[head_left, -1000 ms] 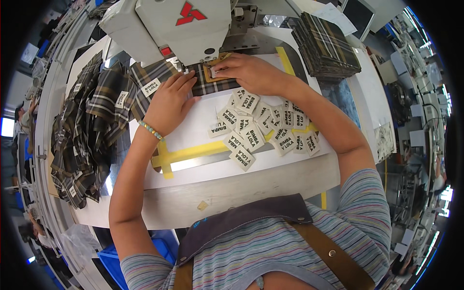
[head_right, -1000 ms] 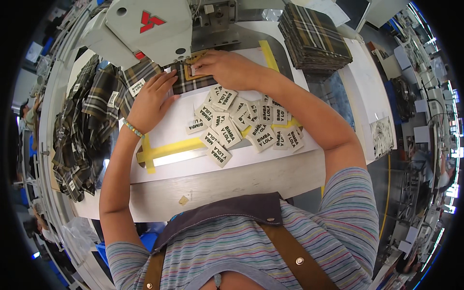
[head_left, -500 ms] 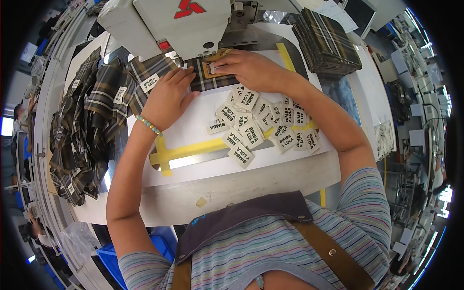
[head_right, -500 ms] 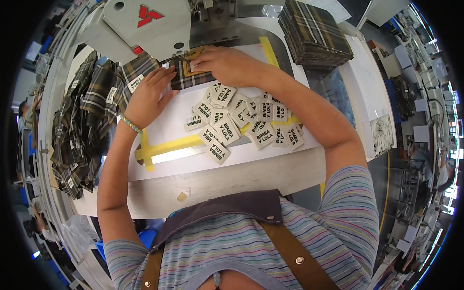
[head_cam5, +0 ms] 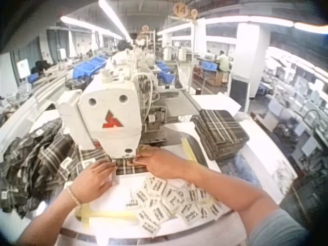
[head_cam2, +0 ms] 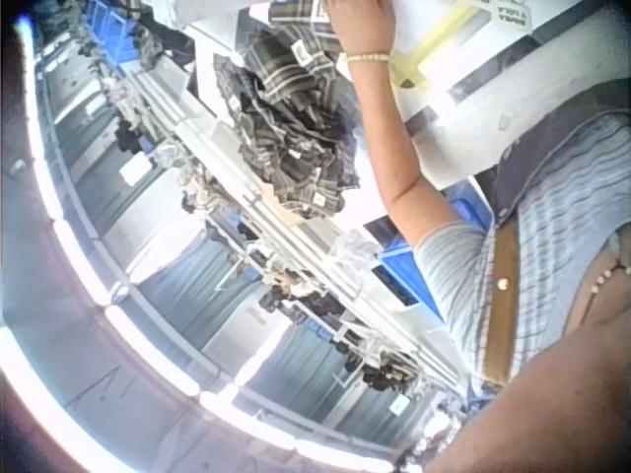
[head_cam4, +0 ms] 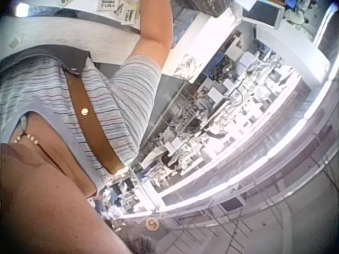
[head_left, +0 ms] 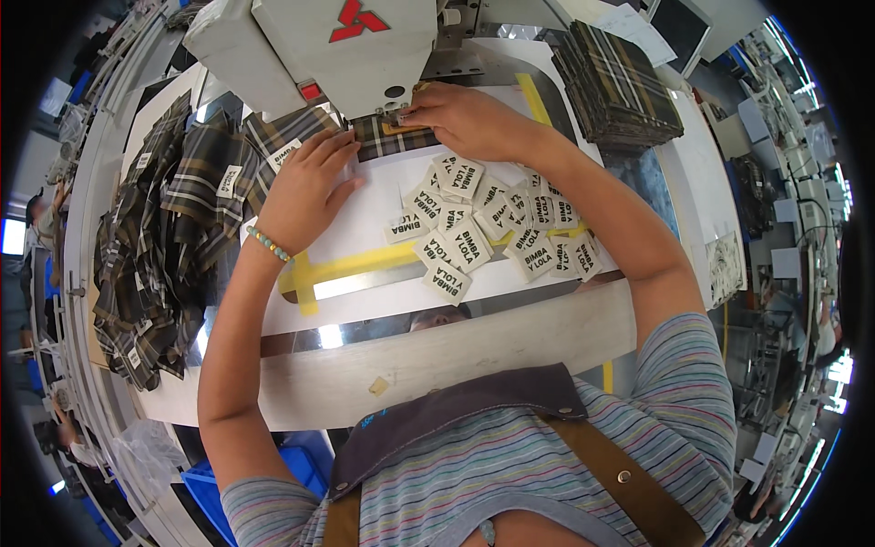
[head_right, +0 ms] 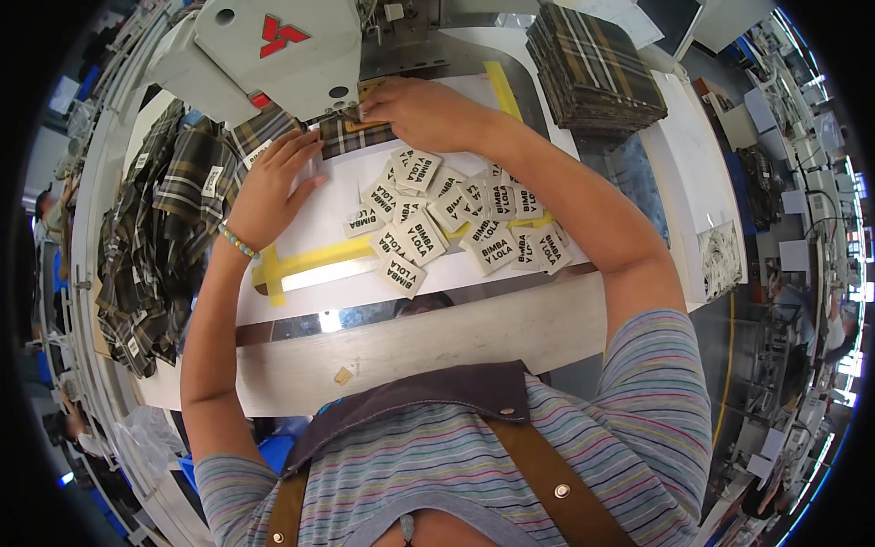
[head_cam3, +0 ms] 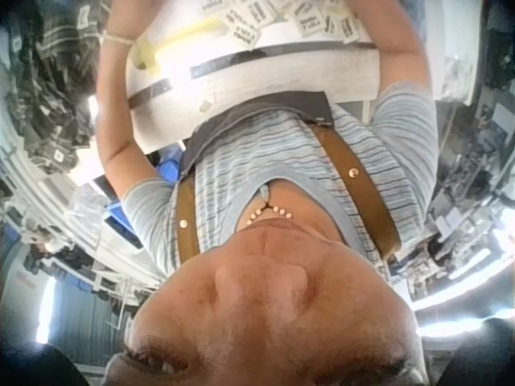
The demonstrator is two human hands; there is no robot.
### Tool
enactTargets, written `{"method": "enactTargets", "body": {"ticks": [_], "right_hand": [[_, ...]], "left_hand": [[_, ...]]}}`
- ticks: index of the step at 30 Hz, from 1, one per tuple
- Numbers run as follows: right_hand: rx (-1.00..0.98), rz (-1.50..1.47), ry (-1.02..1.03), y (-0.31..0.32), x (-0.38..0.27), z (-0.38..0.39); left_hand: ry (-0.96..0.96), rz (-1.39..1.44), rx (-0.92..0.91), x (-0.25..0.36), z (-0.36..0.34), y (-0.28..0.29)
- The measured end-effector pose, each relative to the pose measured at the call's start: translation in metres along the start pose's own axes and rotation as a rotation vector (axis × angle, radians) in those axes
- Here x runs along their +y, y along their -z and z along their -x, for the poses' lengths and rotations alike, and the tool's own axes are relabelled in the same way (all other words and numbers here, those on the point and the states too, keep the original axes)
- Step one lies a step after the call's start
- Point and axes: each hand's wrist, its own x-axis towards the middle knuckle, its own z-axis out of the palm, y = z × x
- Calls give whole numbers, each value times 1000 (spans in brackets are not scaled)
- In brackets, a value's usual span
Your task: The person sews small rectangular labels onto plaid fabric pieces using a sewing machine. They pick up a fabric piece and a label, align them under the presser foot, and stitch them together. Finished pieces are stacked to the left, and the process repeats with new items from a pile on the right.
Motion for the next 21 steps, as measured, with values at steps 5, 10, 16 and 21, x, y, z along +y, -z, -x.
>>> {"method": "enactTargets", "body": {"ticks": [5,10,16,21], "right_hand": [[28,-37,-40,13,-1,16],[216,72,-117,61,-3,69],[378,139,-220,63,10,128],[480,275,-117,49,13,122]], "left_hand": [[-12,12,8,0,3,6],[16,65,11,-5,15,19],[-36,143,33,3,-3,5],[-45,120,25,10,-16,-5]]}}
